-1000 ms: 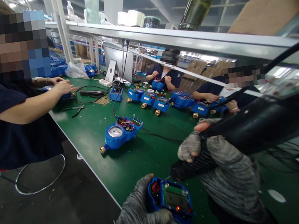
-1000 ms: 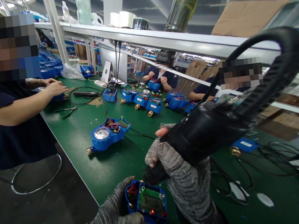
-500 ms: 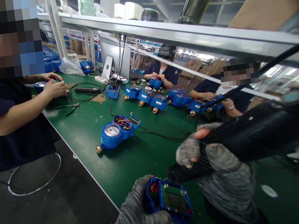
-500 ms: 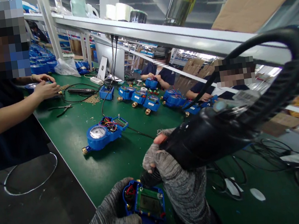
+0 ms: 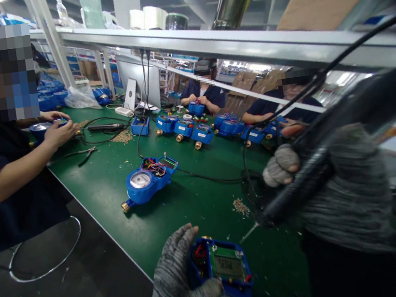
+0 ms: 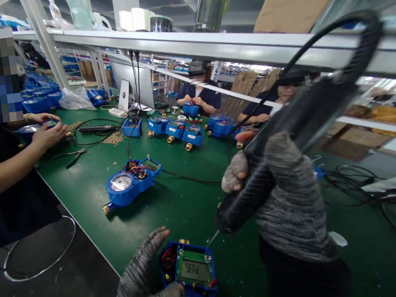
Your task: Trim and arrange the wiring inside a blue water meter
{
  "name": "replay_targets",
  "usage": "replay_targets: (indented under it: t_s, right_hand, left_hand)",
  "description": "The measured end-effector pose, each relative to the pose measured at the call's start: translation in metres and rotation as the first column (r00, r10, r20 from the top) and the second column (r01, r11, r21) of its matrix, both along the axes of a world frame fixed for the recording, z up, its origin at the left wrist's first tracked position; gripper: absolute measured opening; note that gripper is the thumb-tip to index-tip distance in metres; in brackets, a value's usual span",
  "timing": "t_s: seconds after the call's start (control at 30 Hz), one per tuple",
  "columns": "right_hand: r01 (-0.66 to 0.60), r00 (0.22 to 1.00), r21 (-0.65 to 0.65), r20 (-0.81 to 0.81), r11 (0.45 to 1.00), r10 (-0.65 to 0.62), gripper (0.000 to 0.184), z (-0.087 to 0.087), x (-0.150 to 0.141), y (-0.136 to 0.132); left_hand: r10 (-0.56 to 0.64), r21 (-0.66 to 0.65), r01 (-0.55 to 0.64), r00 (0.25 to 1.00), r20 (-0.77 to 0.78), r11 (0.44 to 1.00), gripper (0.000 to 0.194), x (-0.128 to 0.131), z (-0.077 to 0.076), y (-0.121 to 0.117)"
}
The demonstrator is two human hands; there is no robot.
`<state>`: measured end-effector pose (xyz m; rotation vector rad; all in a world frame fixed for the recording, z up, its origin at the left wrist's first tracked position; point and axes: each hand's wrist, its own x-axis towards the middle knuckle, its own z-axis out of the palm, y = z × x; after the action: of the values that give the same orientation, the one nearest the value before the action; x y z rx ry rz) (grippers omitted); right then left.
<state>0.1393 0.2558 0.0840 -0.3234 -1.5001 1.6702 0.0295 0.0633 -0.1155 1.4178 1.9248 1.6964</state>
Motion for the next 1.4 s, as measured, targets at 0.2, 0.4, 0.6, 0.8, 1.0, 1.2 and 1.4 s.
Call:
replay_targets:
  t_s: [0.2,0.4,0.6,0.8,1.0,1.2,1.4]
  right_hand:
    - [-0.112,0.417,0.443,0.834,0.890,-0.362,0.063,-0.084,0.055,0.032]
    - [-0.163,0.044,0.484,0.874,0.859,-0.484,0.066,-0.179,0.080,0.012]
    - [0.036,0.424,0.831,0.491,0.555,-0.762,0.051,-0.215,0.099,-0.041]
    - [-0.083,0.596,0.960,0.262,0.266,-0.759,0.074,-0.223,0.093,-0.099]
    - [0.007,0.661,0.921,0.288,0.390,-0.693,0.076,-0.226,0.082,-0.098]
    - [0.013,0.649,0.891,0.337,0.453,-0.682,0.079,-0.233,0.083,-0.098]
    - [0.112,0.664,0.701,0.475,0.704,-0.578,0.056,-0.232,0.094,-0.106]
  left_hand:
    - [-0.091,0.042,0.105,0.965,-0.245,0.994,0.049,-0.007,0.007,0.009]
    - [0.013,0.029,-0.001,0.904,-0.428,1.000,0.064,0.011,-0.023,0.011]
    - [0.035,-0.070,-0.075,0.893,-0.450,0.995,0.069,0.020,-0.026,0.009]
    - [-0.027,-0.181,-0.061,0.895,-0.446,0.982,0.069,0.024,-0.002,0.002]
    - [-0.024,-0.167,-0.060,0.889,-0.456,0.984,0.067,0.021,-0.019,0.004]
    - [-0.062,-0.209,-0.025,0.915,-0.399,0.978,0.064,0.021,-0.014,0.005]
    - [0.047,-0.087,-0.059,0.989,-0.138,0.994,0.057,0.024,0.004,-0.004]
